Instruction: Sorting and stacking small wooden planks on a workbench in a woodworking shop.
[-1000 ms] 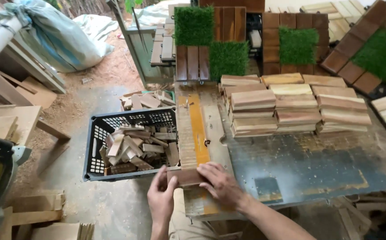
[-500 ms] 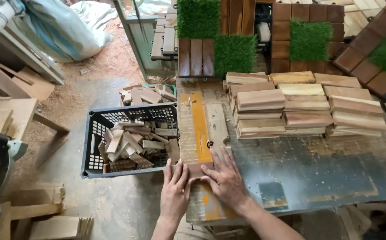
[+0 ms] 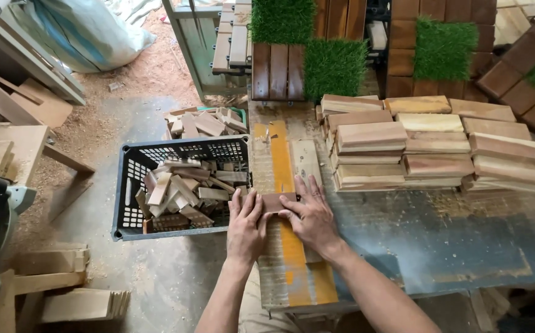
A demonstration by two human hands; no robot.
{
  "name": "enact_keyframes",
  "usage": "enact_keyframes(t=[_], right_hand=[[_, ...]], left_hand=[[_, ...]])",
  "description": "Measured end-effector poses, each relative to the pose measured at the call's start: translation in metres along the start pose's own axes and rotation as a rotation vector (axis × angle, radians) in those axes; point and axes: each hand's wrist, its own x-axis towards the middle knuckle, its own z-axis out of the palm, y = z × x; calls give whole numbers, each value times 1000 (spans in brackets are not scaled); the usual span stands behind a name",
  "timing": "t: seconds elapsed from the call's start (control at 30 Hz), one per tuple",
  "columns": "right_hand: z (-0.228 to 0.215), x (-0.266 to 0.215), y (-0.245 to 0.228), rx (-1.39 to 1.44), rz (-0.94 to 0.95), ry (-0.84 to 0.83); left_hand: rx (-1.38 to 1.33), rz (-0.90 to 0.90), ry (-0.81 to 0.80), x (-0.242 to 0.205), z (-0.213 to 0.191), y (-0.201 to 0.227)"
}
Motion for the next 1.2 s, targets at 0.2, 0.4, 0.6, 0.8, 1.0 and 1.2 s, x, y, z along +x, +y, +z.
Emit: enact_keyframes(t=[0.2,0.4,0.6,0.8,1.0,1.2], right_hand=[[8,16,10,-10,8,-18],[20,37,24,-36,72,-94],[41,79,40,-131,181,-184],[36,104,46,-140,90,-243],[-89,94,2,782,397,-232],[-118,49,-8,1015,604,-155]], left_hand=[[0,-10,-14,16,8,-7],[15,-13,-59,40,11,-12],[162,-34,-212,85,39,-42],[170,112,-125,123,50,-65],[-619,-354,-457,110,-88,19],[-1371,-730,-302,56,-124,44]])
